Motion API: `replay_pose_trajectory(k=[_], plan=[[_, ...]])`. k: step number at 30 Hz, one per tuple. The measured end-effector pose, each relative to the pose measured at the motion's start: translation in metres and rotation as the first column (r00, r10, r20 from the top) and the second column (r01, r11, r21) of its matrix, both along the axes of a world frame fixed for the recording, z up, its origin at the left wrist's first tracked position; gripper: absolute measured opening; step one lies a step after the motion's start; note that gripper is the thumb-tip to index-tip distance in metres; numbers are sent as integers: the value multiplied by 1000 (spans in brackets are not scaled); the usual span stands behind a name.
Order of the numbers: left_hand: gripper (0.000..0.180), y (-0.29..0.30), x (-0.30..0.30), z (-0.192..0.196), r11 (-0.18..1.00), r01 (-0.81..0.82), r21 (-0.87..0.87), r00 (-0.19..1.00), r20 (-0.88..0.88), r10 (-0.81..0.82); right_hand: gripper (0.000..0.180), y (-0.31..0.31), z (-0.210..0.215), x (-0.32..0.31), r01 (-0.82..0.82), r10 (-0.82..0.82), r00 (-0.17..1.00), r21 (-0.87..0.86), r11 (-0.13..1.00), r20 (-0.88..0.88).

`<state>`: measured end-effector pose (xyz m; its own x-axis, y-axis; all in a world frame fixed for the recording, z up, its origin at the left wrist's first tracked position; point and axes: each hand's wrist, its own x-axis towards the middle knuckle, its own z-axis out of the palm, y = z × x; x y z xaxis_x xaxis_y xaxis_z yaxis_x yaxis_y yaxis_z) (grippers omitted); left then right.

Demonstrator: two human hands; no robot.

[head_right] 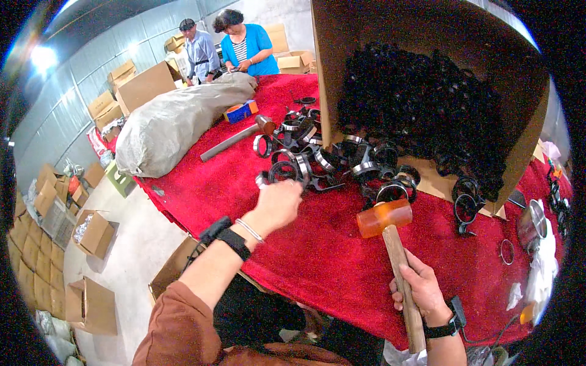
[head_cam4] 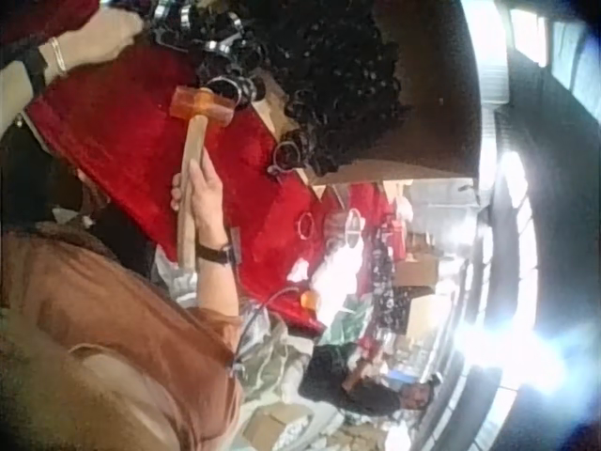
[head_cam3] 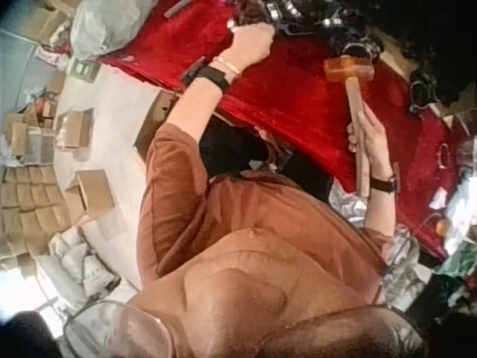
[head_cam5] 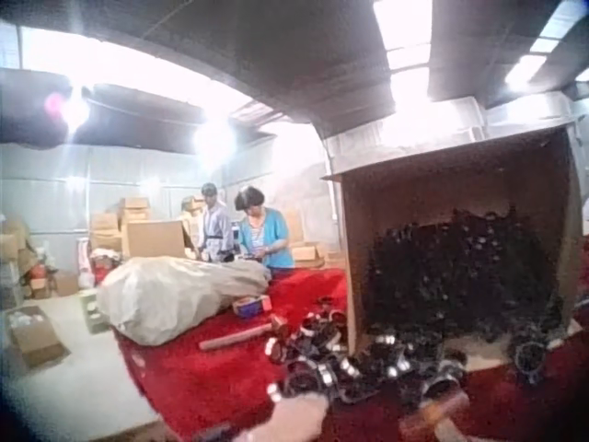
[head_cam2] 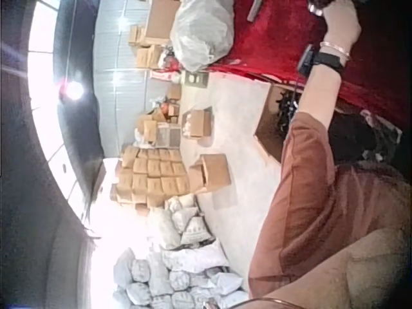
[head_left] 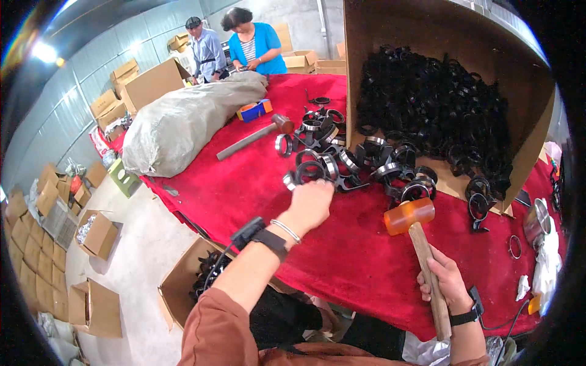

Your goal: Using a mallet to tap metal rings into or onto components in a manufacturing assembly setting.

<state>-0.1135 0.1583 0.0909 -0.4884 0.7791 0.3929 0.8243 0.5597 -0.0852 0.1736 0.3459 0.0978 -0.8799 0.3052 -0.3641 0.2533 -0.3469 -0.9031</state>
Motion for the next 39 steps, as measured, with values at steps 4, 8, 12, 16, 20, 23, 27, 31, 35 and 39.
replay_pose_trajectory(k=[4, 8, 12, 16, 20, 23, 27, 31, 35, 39], plan=[[18, -27, -24, 47, 890, -166, 424, 895, 445, -45, 46, -1, 0, -1, 10, -10, 1000, 11, 1000, 2], [17, -79, -21, 57, 443, -602, 664, 262, 688, -676, 47, 0, -2, -1, 9, -8, 1000, 22, 1000, -7], [17, -123, 41, 19, 284, -788, 545, -6, 456, -890, 47, 0, -2, -2, -2, 2, 1000, 32, 1000, -2], [12, -155, 113, -33, 211, -895, 394, -18, 440, -898, 47, -2, 0, -2, 8, -8, 1000, 23, 1000, 13], [10, -158, 135, -50, 250, -857, 450, 84, 602, -794, 48, -3, 1, 1, 1, -2, 1000, 41, 999, 14], [15, -156, 131, -56, 346, -778, 524, 208, 735, -645, 48, -3, -2, 6, 9, -9, 1000, 21, 1000, 4], [26, -151, 122, -64, 506, -711, 488, 188, 825, -532, 46, -3, -2, 4, 23, -24, 999, 29, 999, 26], [34, -156, 119, -70, 618, -558, 553, 103, 786, -610, 40, -23, -2, -1, -9, -13, 999, 422, 906, 49], [28, -146, 114, -78, 556, -591, 585, 191, 771, -608, 43, -77, 3, 6, 88, -49, 994, 439, 894, -101], [26, -150, 117, -87, 555, -586, 591, 77, 722, -688, 62, -119, -13, 15, -20, 130, 979, 562, 827, -157]])
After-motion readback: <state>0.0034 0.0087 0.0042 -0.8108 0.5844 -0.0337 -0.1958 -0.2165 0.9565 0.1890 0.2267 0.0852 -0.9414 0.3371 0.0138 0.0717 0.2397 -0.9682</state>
